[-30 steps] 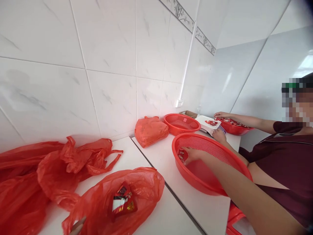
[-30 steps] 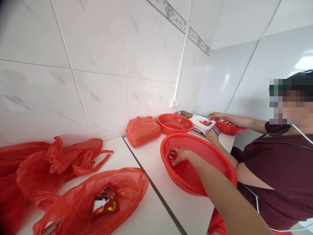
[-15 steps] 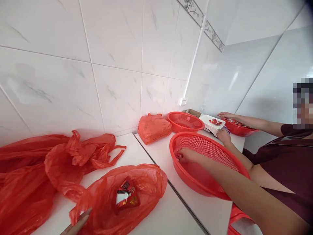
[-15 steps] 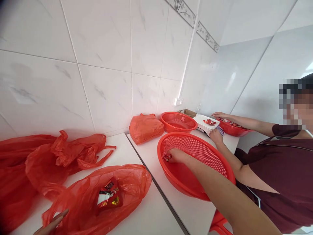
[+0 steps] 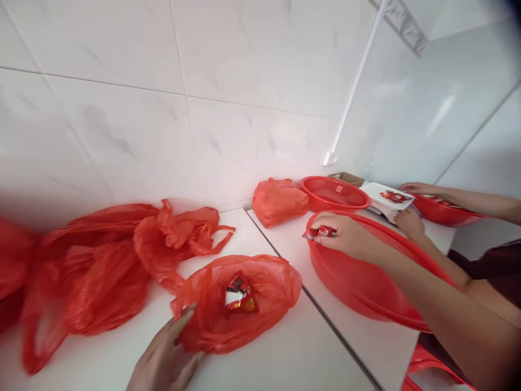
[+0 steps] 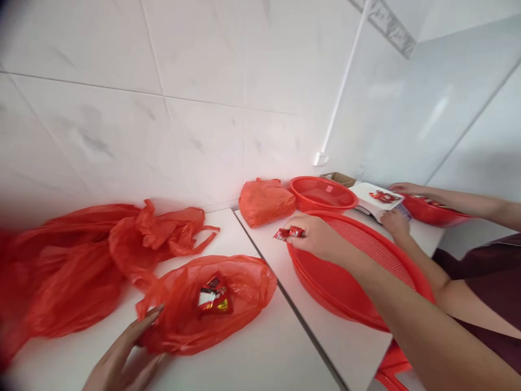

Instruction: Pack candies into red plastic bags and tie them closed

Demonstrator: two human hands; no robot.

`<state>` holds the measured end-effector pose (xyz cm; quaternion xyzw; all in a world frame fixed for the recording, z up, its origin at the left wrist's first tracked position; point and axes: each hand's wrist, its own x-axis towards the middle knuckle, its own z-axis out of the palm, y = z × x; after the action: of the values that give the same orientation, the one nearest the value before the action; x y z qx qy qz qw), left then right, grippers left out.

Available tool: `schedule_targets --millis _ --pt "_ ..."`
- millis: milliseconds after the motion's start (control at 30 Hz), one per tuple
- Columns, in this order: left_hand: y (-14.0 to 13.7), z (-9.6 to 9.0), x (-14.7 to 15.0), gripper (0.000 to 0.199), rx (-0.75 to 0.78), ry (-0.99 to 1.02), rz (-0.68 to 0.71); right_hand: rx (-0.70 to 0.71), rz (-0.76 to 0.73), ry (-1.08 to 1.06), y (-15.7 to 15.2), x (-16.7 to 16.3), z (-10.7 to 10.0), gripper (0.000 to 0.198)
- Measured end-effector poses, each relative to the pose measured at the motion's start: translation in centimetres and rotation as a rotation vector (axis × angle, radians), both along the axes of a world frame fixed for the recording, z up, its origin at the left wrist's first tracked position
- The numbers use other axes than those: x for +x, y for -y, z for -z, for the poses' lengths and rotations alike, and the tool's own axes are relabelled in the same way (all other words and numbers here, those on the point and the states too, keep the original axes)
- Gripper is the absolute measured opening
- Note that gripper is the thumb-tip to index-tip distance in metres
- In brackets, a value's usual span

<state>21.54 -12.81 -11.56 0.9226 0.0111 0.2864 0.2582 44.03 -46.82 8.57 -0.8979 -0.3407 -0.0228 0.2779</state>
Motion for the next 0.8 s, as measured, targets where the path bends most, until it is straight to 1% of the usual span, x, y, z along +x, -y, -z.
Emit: schedule_targets --millis 67,100,200,300,333,400,433,467,567,600,700,800 --pt "0.2 -0.6 -0.1 0.058 0.084 -0.012 -0.005 -0.024 -0.162 0.0 -2.7 -2.6 -0.3 0.015" --pt "0.4 -0.9 -0.2 0.057 0.112 -0.007 -0.003 -0.046 -0.24 0.002 -4.1 -3.7 0.0 0.018" --pt "0.7 -1.6 -0.5 0.056 0.138 0.001 0.013 -0.106 -0.424 0.042 -8.2 -5.6 2.2 0.024" --pt "0.8 -1.8 -0.7 0.055 0.128 -0.001 0.028 -0.135 -0.506 0.02 -11.3 -5.7 4.6 0.026" --pt "0.8 -1.8 -0.8 0.055 0.118 -0.002 0.032 -0.139 -0.505 -0.017 -11.8 -5.5 5.1 0.033" --pt "0.8 -1.8 -0.9 0.057 0.103 -0.009 0.039 -0.121 -0.459 -0.08 -12.3 -5.1 5.5 0.052" --pt "0.8 -1.7 -0.9 0.058 0.099 -0.016 0.041 -0.09 -0.417 -0.087 -12.1 -4.9 5.5 0.056" --pt "0.8 -1.7 -1.0 0.059 0.099 -0.023 0.043 -0.049 -0.365 -0.081 -11.8 -4.7 5.5 0.053" --pt "0.7 -1.7 -1.0 0.061 0.092 -0.037 0.052 0.082 -0.177 -0.039 -10.1 -4.6 5.9 0.033" --pt "0.7 -1.7 -1.0 0.061 0.087 -0.038 0.059 0.115 -0.109 -0.035 -9.3 -4.7 6.3 0.032" --pt "0.8 -1.7 -1.1 0.061 0.068 -0.034 0.082 0.194 0.062 -0.087 -7.2 -5.1 8.6 0.043" --pt "0.8 -1.7 -1.2 0.059 0.039 -0.04 0.089 0.268 0.207 -0.269 -5.6 -5.8 11.5 0.057"
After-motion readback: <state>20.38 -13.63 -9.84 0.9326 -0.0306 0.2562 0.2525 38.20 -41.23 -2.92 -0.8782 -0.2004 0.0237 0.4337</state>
